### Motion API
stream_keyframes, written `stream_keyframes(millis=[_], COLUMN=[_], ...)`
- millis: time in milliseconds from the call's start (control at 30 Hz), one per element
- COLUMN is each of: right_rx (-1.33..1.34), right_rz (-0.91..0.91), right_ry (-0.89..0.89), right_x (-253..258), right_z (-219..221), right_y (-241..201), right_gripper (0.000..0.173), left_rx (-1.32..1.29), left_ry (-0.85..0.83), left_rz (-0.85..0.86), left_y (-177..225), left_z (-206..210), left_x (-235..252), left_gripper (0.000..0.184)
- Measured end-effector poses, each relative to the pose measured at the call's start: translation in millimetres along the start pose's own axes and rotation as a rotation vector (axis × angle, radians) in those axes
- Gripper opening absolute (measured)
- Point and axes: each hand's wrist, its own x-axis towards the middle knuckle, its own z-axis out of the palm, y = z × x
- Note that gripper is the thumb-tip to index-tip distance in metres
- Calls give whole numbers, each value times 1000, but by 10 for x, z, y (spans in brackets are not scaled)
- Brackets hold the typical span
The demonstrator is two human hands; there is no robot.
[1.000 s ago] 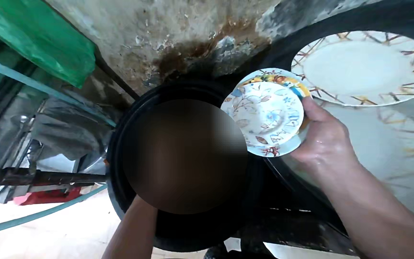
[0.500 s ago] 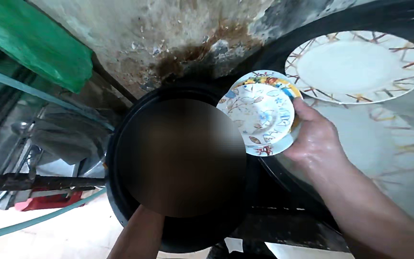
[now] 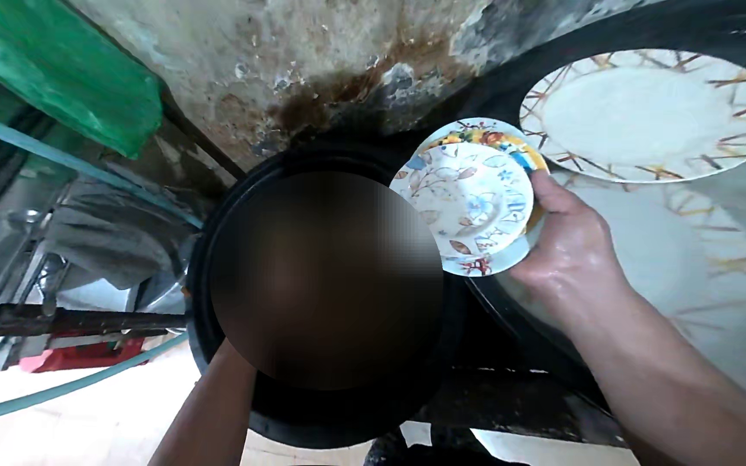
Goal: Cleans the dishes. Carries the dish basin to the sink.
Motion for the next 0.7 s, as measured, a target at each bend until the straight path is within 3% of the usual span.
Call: stream_keyframes(millis=[200, 400, 700], right_rx=[6, -13, 2], right_rz=[10, 13, 21], right_ry=[3, -20, 40], right_x=[-7, 7, 13], right_z=[1, -6, 15], right_y=[5, 12, 4], right_gripper=[34, 36, 34], left_rx=[185, 357, 545], left_ry=[-132, -374, -760], left_rz=[75, 223, 254], left_y=[-30, -192, 22], left_z=[-8, 306, 580], left_x=[-13, 3, -499], left_gripper=[40, 40, 32])
